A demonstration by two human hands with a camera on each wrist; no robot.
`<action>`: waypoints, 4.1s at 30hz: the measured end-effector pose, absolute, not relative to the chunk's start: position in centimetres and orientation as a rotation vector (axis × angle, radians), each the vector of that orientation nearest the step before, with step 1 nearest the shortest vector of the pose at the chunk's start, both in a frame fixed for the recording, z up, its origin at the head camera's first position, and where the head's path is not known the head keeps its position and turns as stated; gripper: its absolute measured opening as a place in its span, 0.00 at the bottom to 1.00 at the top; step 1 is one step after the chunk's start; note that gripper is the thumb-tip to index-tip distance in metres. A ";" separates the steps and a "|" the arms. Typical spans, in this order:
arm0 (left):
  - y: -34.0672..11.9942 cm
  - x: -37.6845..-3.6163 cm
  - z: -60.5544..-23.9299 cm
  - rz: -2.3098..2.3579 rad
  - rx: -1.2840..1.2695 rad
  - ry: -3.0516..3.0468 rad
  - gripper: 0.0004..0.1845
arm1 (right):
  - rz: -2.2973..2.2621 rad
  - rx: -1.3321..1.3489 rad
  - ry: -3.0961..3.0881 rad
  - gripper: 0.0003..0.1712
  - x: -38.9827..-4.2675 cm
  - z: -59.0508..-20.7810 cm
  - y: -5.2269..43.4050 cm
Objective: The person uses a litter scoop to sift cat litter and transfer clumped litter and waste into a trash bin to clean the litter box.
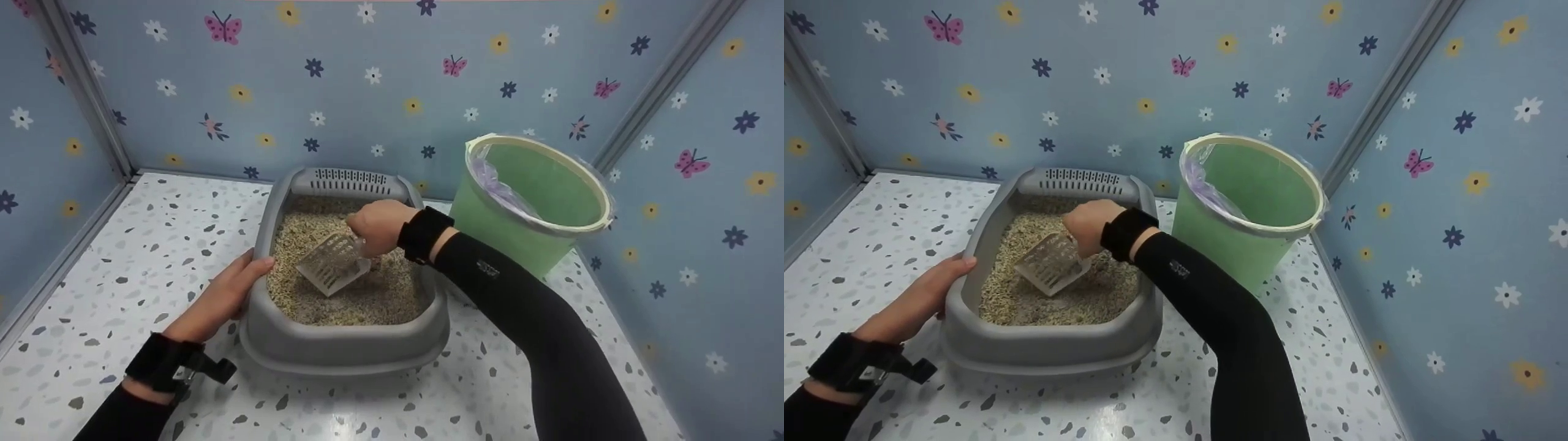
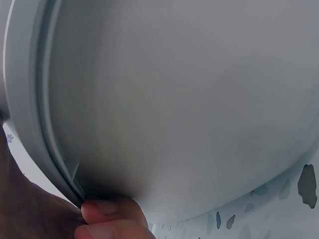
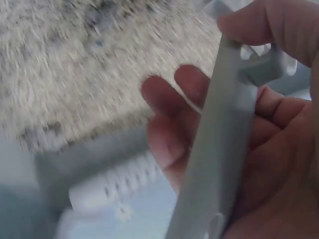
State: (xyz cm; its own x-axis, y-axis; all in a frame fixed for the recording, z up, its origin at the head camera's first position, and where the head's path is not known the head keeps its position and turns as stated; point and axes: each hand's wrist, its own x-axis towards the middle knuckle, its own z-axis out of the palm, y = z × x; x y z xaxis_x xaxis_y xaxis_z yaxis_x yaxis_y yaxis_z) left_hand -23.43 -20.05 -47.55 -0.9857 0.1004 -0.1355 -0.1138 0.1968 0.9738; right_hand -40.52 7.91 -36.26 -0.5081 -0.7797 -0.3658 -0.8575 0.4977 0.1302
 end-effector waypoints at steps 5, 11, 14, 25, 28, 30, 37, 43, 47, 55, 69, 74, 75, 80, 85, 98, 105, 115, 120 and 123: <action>-20.2 -23.4 -47.7 1.882 -0.015 2.297 0.49 | 0.397 -1.515 2.602 0.26 -40.4 -35.0 8.3; -20.1 -23.4 -47.6 1.880 -0.026 2.308 0.48 | 0.362 -1.459 2.661 0.14 -40.8 -35.6 7.8; -20.0 -23.3 -47.6 1.885 -0.022 2.307 0.48 | 0.459 -1.458 2.673 0.12 -40.8 -36.4 7.5; -19.7 -23.1 -47.6 1.935 -0.007 2.274 0.47 | 0.946 -1.516 2.689 0.20 -41.9 -39.7 6.1; -19.6 -23.2 -47.6 1.931 -0.001 2.281 0.46 | 0.986 -1.546 2.675 0.25 -42.8 -40.2 5.7; -19.6 -23.2 -47.6 1.926 -0.002 2.289 0.46 | 0.988 -1.565 2.676 0.28 -43.3 -40.3 5.5; -19.5 -23.1 -47.4 1.898 -0.026 2.316 0.47 | 0.916 -1.556 2.665 0.31 -44.5 -40.4 5.0; -19.4 -23.1 -47.5 1.880 -0.022 2.323 0.47 | 0.920 -1.486 2.644 0.30 -44.9 -40.9 4.6; -19.4 -23.3 -47.5 1.889 -0.006 2.322 0.48 | 0.893 -1.418 2.647 0.29 -44.9 -41.1 4.4; -19.6 -23.4 -47.6 1.883 -0.004 2.324 0.49 | 0.882 -1.297 2.637 0.30 -44.8 -41.4 4.5; -20.3 -23.2 -47.2 1.825 -0.049 2.380 0.50 | 0.792 -1.300 2.523 0.22 -41.5 -38.2 6.0; -20.4 -23.4 -47.3 1.836 -0.034 2.371 0.50 | 0.765 -1.181 2.474 0.25 -40.7 -36.1 6.2; -20.4 -23.4 -47.3 1.839 -0.033 2.368 0.50 | 0.766 -1.174 2.477 0.25 -40.8 -35.8 6.2; -20.3 -23.6 -47.4 1.874 -0.042 2.334 0.51 | 0.720 -1.231 2.580 0.15 -41.7 -35.9 6.1; -20.0 -23.6 -47.7 1.890 -0.041 2.325 0.49 | 0.665 -1.324 2.644 0.29 -43.1 -38.1 5.6; -19.5 -23.4 -47.7 1.925 0.024 2.316 0.47 | 0.825 -1.205 2.681 0.26 -44.9 -40.4 4.9; -19.8 -23.1 -47.5 1.873 -0.012 2.360 0.49 | 0.858 -1.102 2.688 0.21 -44.3 -38.8 5.9; -19.9 -23.4 -47.5 1.900 -0.021 2.315 0.50 | 0.770 -0.896 2.606 0.25 -44.0 -37.0 6.8; -20.0 -23.3 -47.4 1.893 -0.011 2.321 0.49 | 0.732 -0.814 2.592 0.25 -43.7 -35.9 7.4; -20.0 -23.2 -47.4 1.892 -0.007 2.315 0.49 | 0.677 -0.797 2.574 0.24 -43.4 -35.2 7.8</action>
